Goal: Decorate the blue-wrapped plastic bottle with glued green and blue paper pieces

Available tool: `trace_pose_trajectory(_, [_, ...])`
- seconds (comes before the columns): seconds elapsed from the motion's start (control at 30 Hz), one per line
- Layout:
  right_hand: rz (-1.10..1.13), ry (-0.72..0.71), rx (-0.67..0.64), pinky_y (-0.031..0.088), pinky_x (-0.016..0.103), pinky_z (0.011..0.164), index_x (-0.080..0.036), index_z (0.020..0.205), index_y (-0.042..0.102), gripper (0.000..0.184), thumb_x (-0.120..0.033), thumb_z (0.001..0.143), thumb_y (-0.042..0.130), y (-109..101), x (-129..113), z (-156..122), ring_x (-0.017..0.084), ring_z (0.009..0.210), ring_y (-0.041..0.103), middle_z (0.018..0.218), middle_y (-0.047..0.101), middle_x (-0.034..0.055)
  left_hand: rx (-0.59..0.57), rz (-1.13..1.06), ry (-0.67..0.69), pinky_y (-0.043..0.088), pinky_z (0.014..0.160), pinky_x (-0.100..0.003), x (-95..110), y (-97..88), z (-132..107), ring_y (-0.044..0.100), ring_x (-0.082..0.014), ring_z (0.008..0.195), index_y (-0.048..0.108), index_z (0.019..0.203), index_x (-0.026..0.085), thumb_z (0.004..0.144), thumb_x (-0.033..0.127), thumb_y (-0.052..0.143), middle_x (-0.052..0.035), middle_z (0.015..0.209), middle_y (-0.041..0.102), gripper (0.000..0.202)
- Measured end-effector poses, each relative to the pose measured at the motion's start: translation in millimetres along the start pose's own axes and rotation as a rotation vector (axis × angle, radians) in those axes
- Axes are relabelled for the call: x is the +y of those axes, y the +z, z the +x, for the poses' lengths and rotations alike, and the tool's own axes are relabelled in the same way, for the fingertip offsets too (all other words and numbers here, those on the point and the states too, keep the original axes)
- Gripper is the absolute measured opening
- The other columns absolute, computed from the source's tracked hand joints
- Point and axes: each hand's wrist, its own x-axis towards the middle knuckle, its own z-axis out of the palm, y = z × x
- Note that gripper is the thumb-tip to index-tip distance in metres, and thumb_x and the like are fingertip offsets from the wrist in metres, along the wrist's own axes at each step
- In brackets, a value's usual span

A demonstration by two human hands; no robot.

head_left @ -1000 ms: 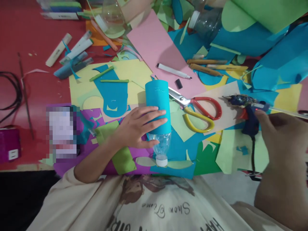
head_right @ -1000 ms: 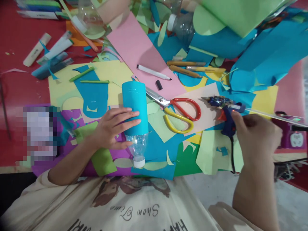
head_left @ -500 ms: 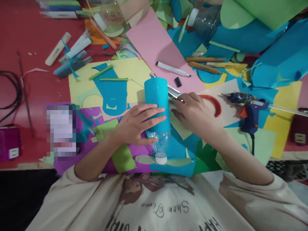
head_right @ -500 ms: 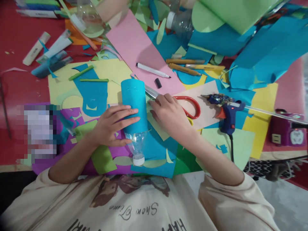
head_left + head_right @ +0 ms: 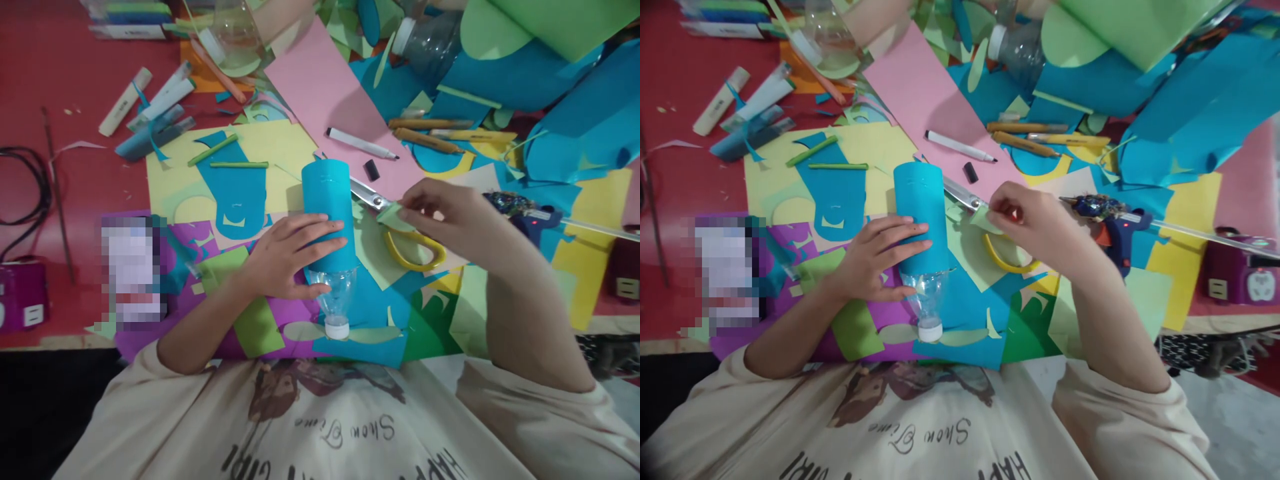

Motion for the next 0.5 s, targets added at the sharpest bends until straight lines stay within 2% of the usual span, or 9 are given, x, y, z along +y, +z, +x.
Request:
trace_pose_trajectory(0.1, [0.071,0.063,0.037,0.037,0.025,0.052,-0.018,0.074,0.063,0.003,-0.019,0.076,0.064,-16.1,-4.9,3.8,0.008,0.054,0.047,0.062,0.059,-0.0023,0.003,-0.004,0.001,0.044,0.103,-0.039,-0.4,1.0,-0.4,0.053,-0.0253,0.125,0.052,0.132,0.019,0.092,0.059,0.04,-0.0109,0.13,0.063,0.058])
trace_pose_trajectory(0.17, [0.122,0.09,0.116,0.035,0.024,0.052,-0.017,0.074,0.066,0.003,-0.015,0.076,0.065,-17.4,-10.5,9.2,0.006,0.053,0.045,0.061,0.059,-0.0034,0.02,-0.026,0.009,0.044,0.103,-0.039,-0.8,1.8,-0.4,0.051,-0.0253,0.126,0.052,0.132,0.018,0.092,0.057,0.043,-0.0115,0.13,0.063,0.057])
trace_pose_trajectory(0.23, [0.197,0.11,0.16,0.033,0.023,0.052,-0.015,0.076,0.066,0.008,-0.007,0.076,0.064,-13.2,-18.4,17.1,0.004,0.052,0.043,0.061,0.058,-0.0044,0.038,-0.047,0.015,0.043,0.104,-0.039,-1.1,2.3,-0.3,0.051,-0.0251,0.127,0.052,0.131,0.017,0.092,0.056,0.044,-0.0118,0.13,0.062,0.056])
trace_pose_trajectory(0.33, [0.305,0.088,0.157,0.034,0.02,0.053,-0.014,0.073,0.064,0.018,0.004,0.075,0.06,-3.5,-33.4,32.1,0.002,0.053,0.046,0.062,0.06,-0.0048,0.039,-0.061,0.013,0.042,0.106,-0.039,-1.1,2.1,0.1,0.05,-0.0249,0.127,0.053,0.131,0.016,0.091,0.056,0.046,-0.0121,0.13,0.062,0.056])
trace_pose_trajectory(0.5, [0.223,-0.016,0.161,0.033,0.02,0.055,-0.014,0.068,0.064,0.02,0.004,0.073,0.06,7.7,-55.6,53.4,0.003,0.055,0.044,0.063,0.058,-0.0054,0.042,-0.053,0.012,0.043,0.104,-0.039,-0.5,1.1,0.8,0.052,-0.0252,0.125,0.053,0.129,0.017,0.092,0.056,0.045,-0.0122,0.129,0.063,0.055])
